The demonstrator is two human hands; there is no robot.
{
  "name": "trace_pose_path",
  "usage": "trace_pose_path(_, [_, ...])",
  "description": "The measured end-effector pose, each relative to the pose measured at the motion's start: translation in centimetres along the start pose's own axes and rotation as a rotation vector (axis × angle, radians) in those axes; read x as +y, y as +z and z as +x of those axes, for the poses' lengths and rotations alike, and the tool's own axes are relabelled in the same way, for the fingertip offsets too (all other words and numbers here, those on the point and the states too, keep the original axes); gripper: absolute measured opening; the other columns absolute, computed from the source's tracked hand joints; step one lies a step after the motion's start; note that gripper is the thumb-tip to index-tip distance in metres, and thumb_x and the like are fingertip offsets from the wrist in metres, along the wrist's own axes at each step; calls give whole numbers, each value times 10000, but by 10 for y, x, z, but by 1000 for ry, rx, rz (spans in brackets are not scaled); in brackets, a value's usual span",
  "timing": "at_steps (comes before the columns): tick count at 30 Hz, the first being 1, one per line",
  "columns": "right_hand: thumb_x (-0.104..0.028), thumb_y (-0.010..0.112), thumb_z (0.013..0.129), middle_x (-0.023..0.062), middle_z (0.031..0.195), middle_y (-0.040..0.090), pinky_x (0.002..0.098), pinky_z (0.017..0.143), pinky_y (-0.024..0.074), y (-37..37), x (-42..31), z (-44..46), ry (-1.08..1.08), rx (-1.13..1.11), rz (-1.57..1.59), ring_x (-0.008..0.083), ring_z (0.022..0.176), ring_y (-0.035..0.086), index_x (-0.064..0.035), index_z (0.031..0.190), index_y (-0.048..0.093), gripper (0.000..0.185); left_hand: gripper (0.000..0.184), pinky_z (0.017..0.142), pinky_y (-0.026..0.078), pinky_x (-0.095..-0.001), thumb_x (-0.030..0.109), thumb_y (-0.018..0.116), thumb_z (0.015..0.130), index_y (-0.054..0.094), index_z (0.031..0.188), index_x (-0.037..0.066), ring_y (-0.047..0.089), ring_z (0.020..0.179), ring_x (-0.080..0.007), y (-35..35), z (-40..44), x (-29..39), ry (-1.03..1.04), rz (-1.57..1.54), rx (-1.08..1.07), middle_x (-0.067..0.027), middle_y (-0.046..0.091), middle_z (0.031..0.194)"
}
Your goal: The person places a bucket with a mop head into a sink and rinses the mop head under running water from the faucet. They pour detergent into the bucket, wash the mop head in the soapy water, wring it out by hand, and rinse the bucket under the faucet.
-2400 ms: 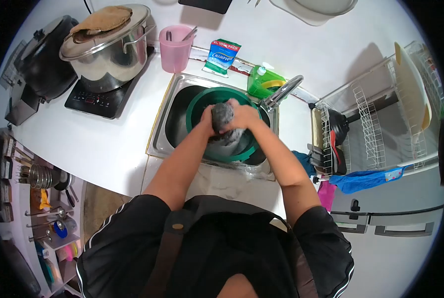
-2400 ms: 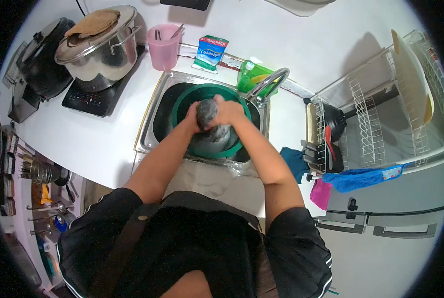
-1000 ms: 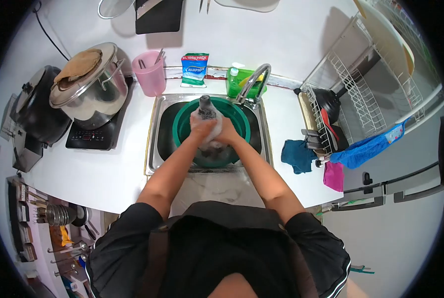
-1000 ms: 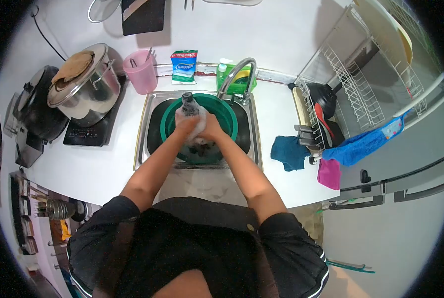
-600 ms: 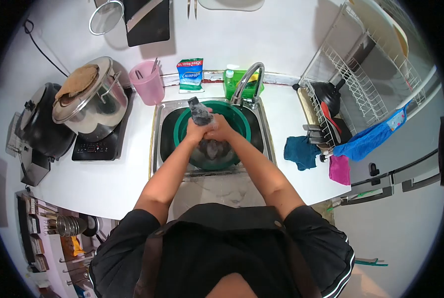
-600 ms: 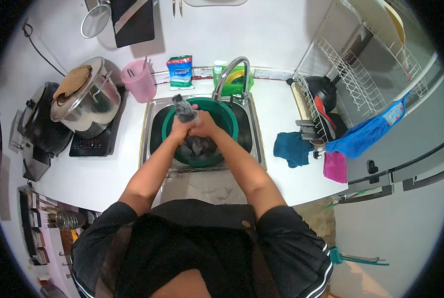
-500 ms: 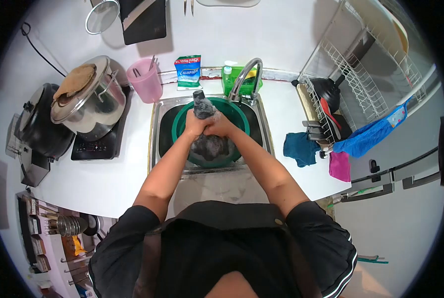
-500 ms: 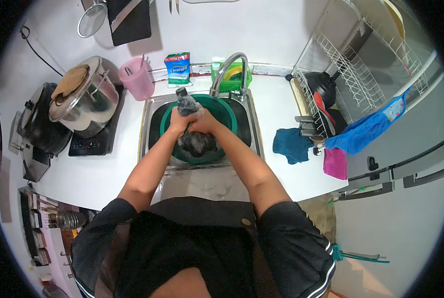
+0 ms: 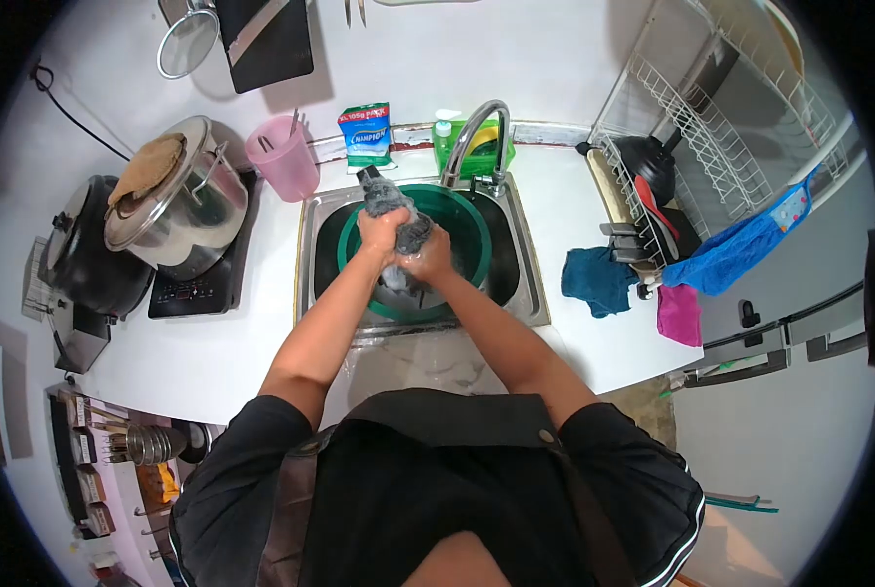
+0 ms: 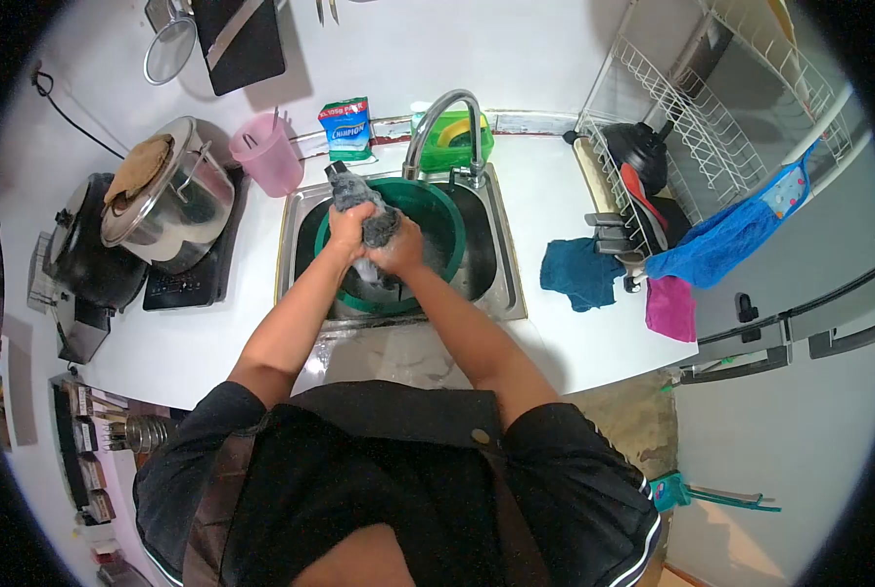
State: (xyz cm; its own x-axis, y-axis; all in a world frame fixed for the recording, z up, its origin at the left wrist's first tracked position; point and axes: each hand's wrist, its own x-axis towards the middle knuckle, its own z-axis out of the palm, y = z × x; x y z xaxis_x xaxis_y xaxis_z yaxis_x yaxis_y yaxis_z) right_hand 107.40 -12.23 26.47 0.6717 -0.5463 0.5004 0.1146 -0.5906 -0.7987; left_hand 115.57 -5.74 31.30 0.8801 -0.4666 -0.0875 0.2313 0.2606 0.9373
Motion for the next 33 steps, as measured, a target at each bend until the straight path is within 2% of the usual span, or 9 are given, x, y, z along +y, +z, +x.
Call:
trace_pose_path(5, [-397,758,470,161,893,612,404,781,455,-3,26,8,72,-240,-30,341,855,589,-49,960,575,628,347,725,479,-338,37,672,582,560,908,-5,593,775,-224,-15,-8,1,-99,-67,-203,-93,589,852])
trace_pose_path(8, [-378,774,478,148,972,609,387,817,445,3,38,12,360,-122,160,315,929,575,-58,967,587,614,502,822,444,-337,75,736,567,535,1021,8,562,912,-227,-36,-13,-19,275,284,-371,-90,575,977])
trace_pose_path(10, [-345,782,491,141,1037,593,376,841,435,-16,10,31,-54,-477,214,300,986,552,-58,1024,576,639,694,899,386,-322,192,830,507,506,1091,4,517,1005,-223,-41,-10,-31,-6,158,-420,-89,530,1118])
trace_pose_path(12, [-325,778,499,133,1052,586,382,854,428,-19,11,29,43,-517,480,298,995,548,-75,1055,572,642,670,842,427,-319,172,821,528,509,1099,11,547,958,-218,-45,-11,-39,-11,116,-421,-97,547,1097])
trace_pose_path(15, [-330,755,474,186,1141,523,408,898,395,-26,-12,52,63,-803,-203,332,1055,504,-20,1121,501,760,555,727,485,-324,59,759,589,511,1084,7,585,859,-211,-39,-1,-42,-207,17,-283,-99,582,1004])
trace_pose_path(18, [-383,742,491,279,1203,428,377,956,357,-18,-15,35,326,-482,-414,366,1120,438,98,1199,356,938,489,727,486,-332,1,714,594,524,1045,8,586,849,-212,-40,6,-60,-187,-77,-168,-93,586,976])
trace_pose_path(23, [-349,744,510,290,1318,267,483,995,241,-3,-22,-14,103,-189,-157,410,1220,289,73,1319,134,1098,419,700,481,-355,-1,681,566,546,964,-3,576,788,-242,-4,-8,-12,68,-80,35,-93,575,904])
trace_pose_path(26, [-346,757,495,290,1219,398,483,919,332,11,-14,-9,80,-9,-214,435,1114,404,63,1260,246,1007,393,692,481,-347,-16,658,563,547,940,0,578,777,-241,0,-9,-10,-86,-125,75,-82,574,880])
trace_pose_path(33, [-341,807,409,198,965,566,441,819,418,6,-26,4,229,-104,-141,383,909,536,42,1191,367,975,382,740,476,-360,-15,646,577,547,946,9,578,815,-237,-19,14,-22,-54,4,-42,-81,574,902])
